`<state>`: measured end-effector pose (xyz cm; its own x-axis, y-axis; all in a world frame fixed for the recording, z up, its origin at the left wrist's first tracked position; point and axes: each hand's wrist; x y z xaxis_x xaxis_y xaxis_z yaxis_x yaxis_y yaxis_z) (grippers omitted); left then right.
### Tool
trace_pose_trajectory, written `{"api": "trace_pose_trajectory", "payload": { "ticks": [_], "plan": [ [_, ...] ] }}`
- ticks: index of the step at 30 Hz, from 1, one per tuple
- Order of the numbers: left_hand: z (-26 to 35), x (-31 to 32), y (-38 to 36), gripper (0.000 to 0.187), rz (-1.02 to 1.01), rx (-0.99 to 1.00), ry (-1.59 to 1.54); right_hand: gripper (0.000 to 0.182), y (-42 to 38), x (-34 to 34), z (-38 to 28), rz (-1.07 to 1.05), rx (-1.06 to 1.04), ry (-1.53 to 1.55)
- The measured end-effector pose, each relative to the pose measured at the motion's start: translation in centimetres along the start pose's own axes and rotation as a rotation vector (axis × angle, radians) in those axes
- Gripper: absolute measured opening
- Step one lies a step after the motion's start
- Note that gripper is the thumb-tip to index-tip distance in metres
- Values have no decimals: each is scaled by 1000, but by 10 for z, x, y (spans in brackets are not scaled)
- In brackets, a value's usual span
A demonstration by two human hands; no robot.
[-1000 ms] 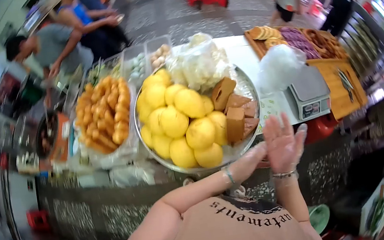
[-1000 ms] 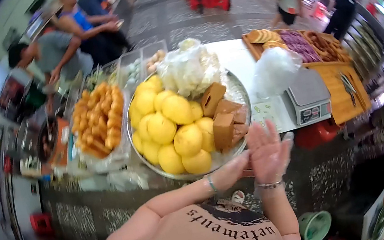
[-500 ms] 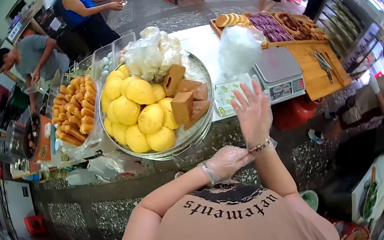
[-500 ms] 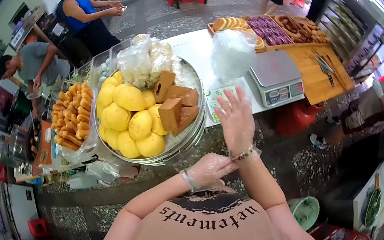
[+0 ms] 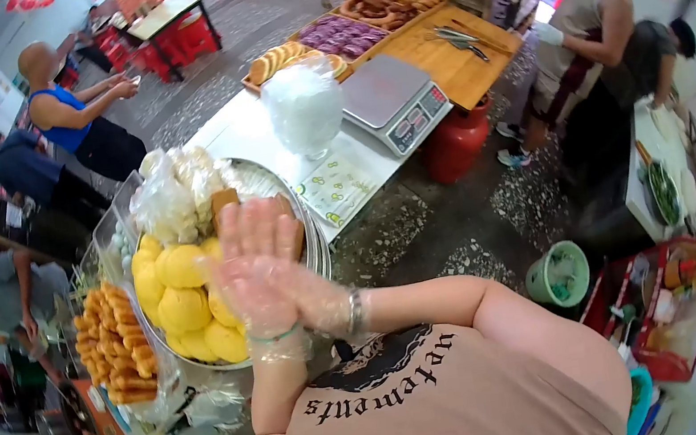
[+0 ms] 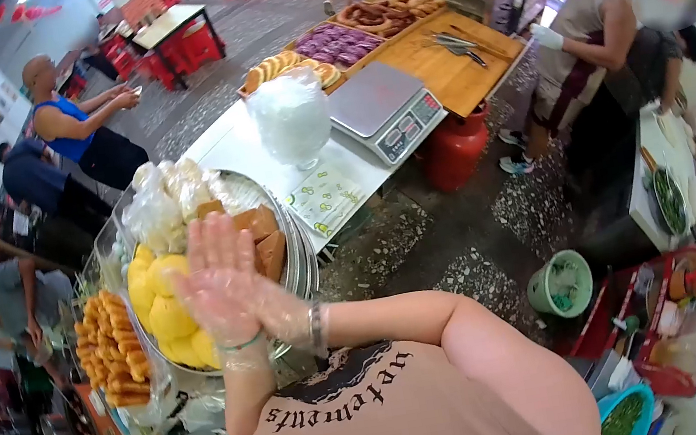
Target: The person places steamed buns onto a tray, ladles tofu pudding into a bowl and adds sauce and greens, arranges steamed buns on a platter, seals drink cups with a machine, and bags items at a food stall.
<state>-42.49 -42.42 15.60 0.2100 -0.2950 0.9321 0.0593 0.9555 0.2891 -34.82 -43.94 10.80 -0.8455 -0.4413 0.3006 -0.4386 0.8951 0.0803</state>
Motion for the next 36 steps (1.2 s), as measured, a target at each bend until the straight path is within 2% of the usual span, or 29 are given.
{"api": "trace_pose_trajectory", "payload": {
  "ticks": [1, 2, 4, 5, 7, 8, 10, 11, 13, 15, 17, 19, 20, 22, 24, 26, 28, 30, 32, 34, 36],
  "plan": [
    [10, -2, 3, 57, -23, 56, -29, 62, -3, 5, 5, -139, -162, -248],
    [20, -5, 6, 59, -46, 114, -62, 62, -5, 11, 7, -118, -171, -253],
    [43, -21, 8, 59, -44, 151, -82, 62, -8, 20, 8, -366, 35, -195],
    [52, -27, 7, 60, -33, 207, -91, 62, -8, 21, 11, -352, 32, -190],
    [62, -33, 1, 60, -21, 195, -109, 58, -7, 22, 15, -452, -175, -398],
    [65, -35, 0, 60, -10, 200, -131, 58, -5, 20, 15, -448, -177, -394],
    [70, -39, -2, 59, 2, 210, -149, 44, -3, 14, 15, -537, -37, -733],
    [71, -41, -4, 59, 12, 224, -172, 44, -4, 14, 18, -537, -35, -728],
    [72, -39, -3, 57, 3, 226, -174, 39, -7, 13, 19, -406, -237, -662],
    [71, -37, -2, 56, -14, 234, -174, 37, -10, 10, 11, -419, -269, -669],
    [66, -36, 0, 56, 52, 268, -139, 34, -13, 4, 5, -435, -306, -680],
    [60, -33, -3, 55, 103, 285, -124, 33, -17, -3, 2, -531, -285, -873],
    [57, -32, -6, 54, 159, 292, -110, 33, -19, -6, 0, -541, -288, -878],
    [50, -33, -12, 53, 119, 262, -62, 33, -23, -13, -4, -643, -297, -967],
    [43, -34, -23, 53, 92, 240, 1, 33, -30, -21, 2, -658, -366, -984],
    [30, -33, -34, 55, 225, 285, 113, 35, -36, -28, 5, -726, -401, -969],
    [19, -32, -49, 55, 246, 296, 148, 36, -45, -34, 9, -752, -405, -889],
    [1, -30, -66, 55, 266, 302, 175, 34, -55, -40, 19, -885, -360, -827],
    [-17, -26, -80, 54, 440, 363, 261, 31, -63, -45, 29, -947, -322, -811],
    [-24, -29, -89, 53, 512, 361, 241, 30, -68, -50, 29, -1102, -170, -777],
    [-31, -33, -91, 53, 584, 357, 215, 27, -70, -56, 20, -1095, -197, -771]
  ]
}}
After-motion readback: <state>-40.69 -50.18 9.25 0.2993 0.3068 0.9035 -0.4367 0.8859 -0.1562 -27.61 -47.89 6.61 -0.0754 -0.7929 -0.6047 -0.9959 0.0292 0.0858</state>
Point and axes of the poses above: each hand's wrist, its own y-axis towards the middle knuckle, its own x-axis out of the palm, z = x × y, and after that the axes turned 13 degrees about -y, right-handed
